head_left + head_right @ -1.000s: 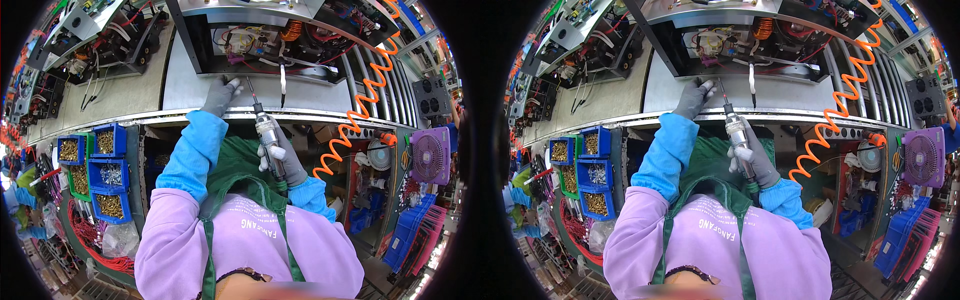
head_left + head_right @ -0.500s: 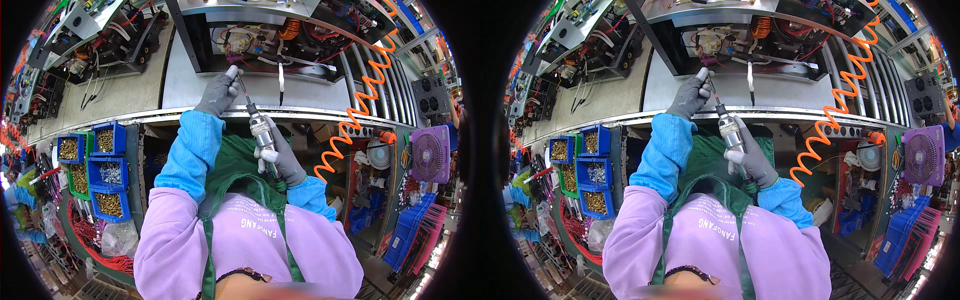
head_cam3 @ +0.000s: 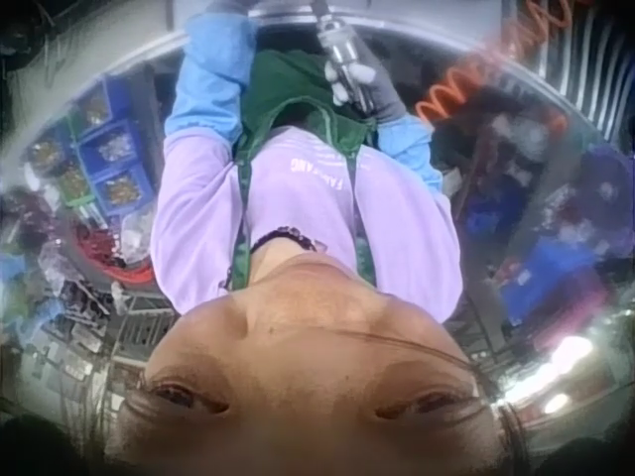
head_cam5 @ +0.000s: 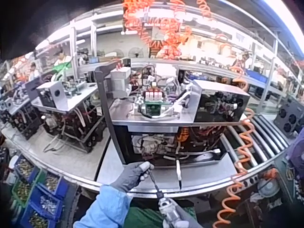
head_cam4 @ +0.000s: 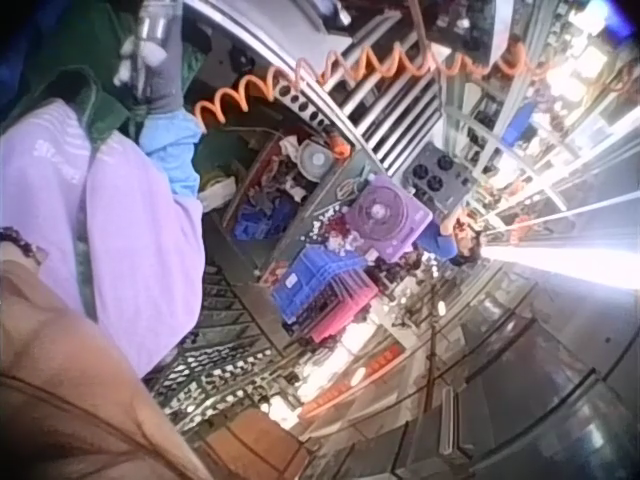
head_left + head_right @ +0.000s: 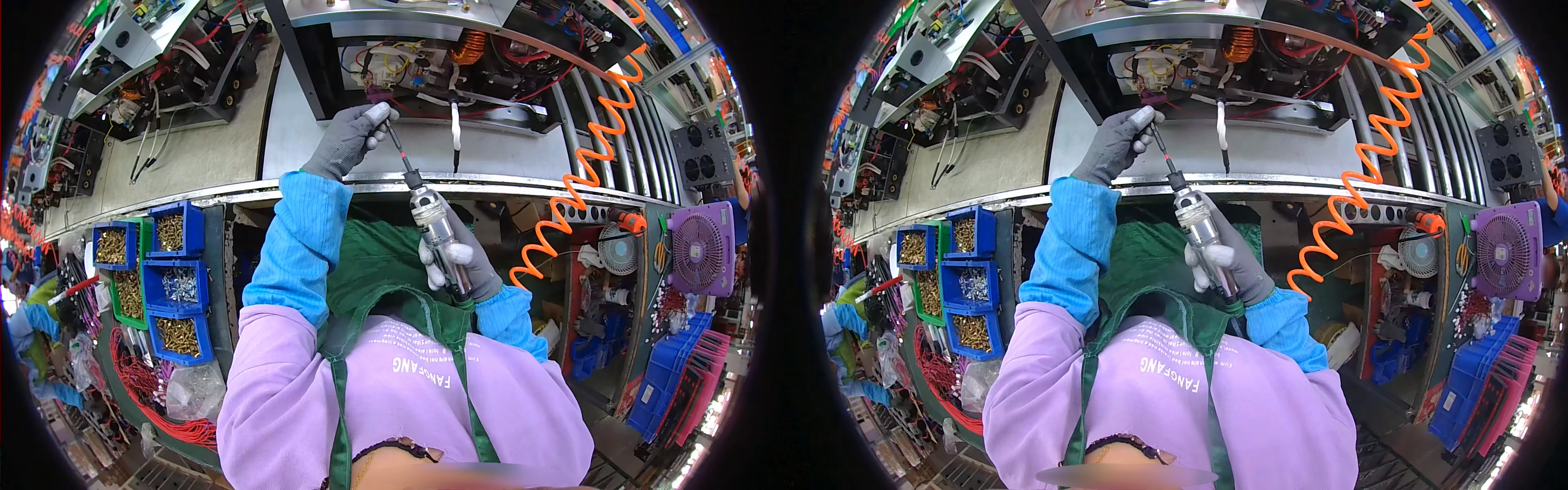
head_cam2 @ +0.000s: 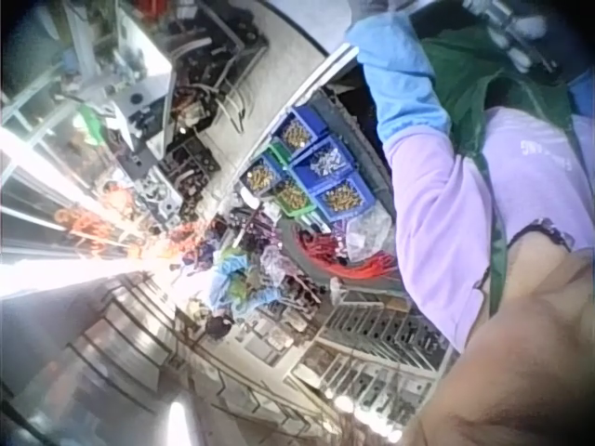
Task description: The person wires and secures components inside an electronic enclosure using a power screwdriver to fasten them.
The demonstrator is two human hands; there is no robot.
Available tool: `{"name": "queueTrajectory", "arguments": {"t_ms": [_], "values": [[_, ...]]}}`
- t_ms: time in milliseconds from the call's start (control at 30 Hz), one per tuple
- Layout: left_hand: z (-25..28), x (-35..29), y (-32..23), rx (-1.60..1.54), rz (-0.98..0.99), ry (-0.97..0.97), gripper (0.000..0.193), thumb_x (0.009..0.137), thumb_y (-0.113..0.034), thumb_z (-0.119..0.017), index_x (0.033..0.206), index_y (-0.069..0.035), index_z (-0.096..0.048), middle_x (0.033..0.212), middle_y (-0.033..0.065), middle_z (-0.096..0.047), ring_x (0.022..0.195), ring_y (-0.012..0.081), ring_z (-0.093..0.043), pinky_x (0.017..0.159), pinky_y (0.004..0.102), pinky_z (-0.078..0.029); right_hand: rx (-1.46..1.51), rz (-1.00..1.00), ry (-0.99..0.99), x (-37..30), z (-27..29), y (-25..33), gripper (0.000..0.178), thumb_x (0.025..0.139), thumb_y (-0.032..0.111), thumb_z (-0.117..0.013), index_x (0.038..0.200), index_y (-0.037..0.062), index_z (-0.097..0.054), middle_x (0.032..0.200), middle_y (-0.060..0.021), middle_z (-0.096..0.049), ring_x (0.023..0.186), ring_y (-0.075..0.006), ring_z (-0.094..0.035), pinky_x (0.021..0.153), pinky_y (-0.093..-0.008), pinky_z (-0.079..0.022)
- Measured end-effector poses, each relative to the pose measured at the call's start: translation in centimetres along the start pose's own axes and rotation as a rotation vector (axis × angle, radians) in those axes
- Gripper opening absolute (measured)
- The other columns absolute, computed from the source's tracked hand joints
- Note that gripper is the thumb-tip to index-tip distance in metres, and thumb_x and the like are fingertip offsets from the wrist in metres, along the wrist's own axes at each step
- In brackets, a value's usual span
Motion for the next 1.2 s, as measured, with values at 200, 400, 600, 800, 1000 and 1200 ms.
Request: {"name": "queueTrajectory", "arguments": {"t_ms": [200, 400, 600, 800, 1000, 1200], "values": [[-0.6, 0.1, 0.3, -0.016, -0.001, -0.034, 0.031, 0.094, -0.029, -0.054, 0.094, 0.000, -0.063, 0.070, -0.0024, -0.049, 0.056, 0.0025, -0.041, 0.047, 0.0142, -0.034, -0.205, -0.012, -0.079, -0.1, 0.5, 0.1, 0.101, 0.068, 0.028, -0.070, 0.147, 0.0157, -0.009, 0.079, -0.0123, -0.055, 0.048, -0.0158, -0.056, 0.046, -0.0276, -0.051], [-0.6, 0.2, 0.2, 0.065, 0.033, 0.005, 0.030, 0.095, -0.027, -0.052, 0.095, 0.000, -0.064, 0.071, -0.0015, -0.051, 0.056, 0.0025, -0.042, 0.047, 0.0141, -0.033, -0.303, -0.020, -0.110, -0.2, 0.3, 0.6, 0.101, 0.067, 0.029, -0.071, 0.147, 0.0161, -0.010, 0.079, -0.0120, -0.055, 0.049, -0.0150, -0.056, 0.046, -0.0276, -0.051], [-1.7, 0.1, -0.3, 0.032, -0.004, -0.009, 0.029, 0.093, -0.027, -0.055, 0.099, 0.000, -0.064, 0.075, -0.0003, -0.054, 0.057, 0.0032, -0.045, 0.048, 0.0148, -0.035, -0.046, -0.001, -0.036, -0.6, 0.7, 0.2, 0.099, 0.068, 0.026, -0.067, 0.147, 0.0162, -0.010, 0.080, -0.0115, -0.055, 0.049, -0.0155, -0.056, 0.046, -0.0273, -0.050], [-2.4, 2.2, -2.9, -0.083, -0.259, -0.305, 0.026, 0.088, -0.017, -0.063, 0.105, 0.000, -0.056, 0.079, 0.0025, -0.058, 0.056, 0.0053, -0.049, 0.047, 0.0166, -0.040, -0.065, 0.116, -0.036, -1.0, 0.0, 2.2, 0.102, 0.068, 0.029, -0.070, 0.147, 0.0169, -0.008, 0.079, -0.0122, -0.055, 0.049, -0.0160, -0.056, 0.046, -0.0275, -0.051], [-3.8, 2.1, -2.5, -0.157, -0.130, -0.072, 0.021, 0.091, -0.017, -0.057, 0.105, -0.001, -0.056, 0.083, 0.0036, -0.058, 0.068, 0.0087, -0.055, 0.056, 0.0181, -0.046, -0.048, 0.257, -0.132, -3.8, 1.5, 4.6, 0.105, 0.066, 0.031, -0.074, 0.147, 0.0185, -0.007, 0.078, -0.0144, -0.055, 0.048, -0.0183, -0.057, 0.046, -0.0306, -0.053], [-4.3, -0.9, -1.3, -0.065, -0.207, 0.099, 0.038, 0.089, -0.010, -0.052, 0.124, 0.004, -0.049, 0.114, 0.0158, -0.059, 0.097, 0.0209, -0.061, 0.082, 0.0271, -0.052, 0.100, 0.369, -0.079, -5.5, 3.7, 4.7, 0.087, 0.073, 0.019, -0.069, 0.143, 0.0131, -0.017, 0.087, -0.0191, -0.053, 0.053, -0.0244, -0.061, 0.050, -0.0362, -0.058]]}}
Point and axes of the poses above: each hand's wrist, its own x-axis towards the middle knuckle, its own z-axis out of the back of the hand, y = z × x, the point moved 6 cm from there along x, towards the middle knuckle
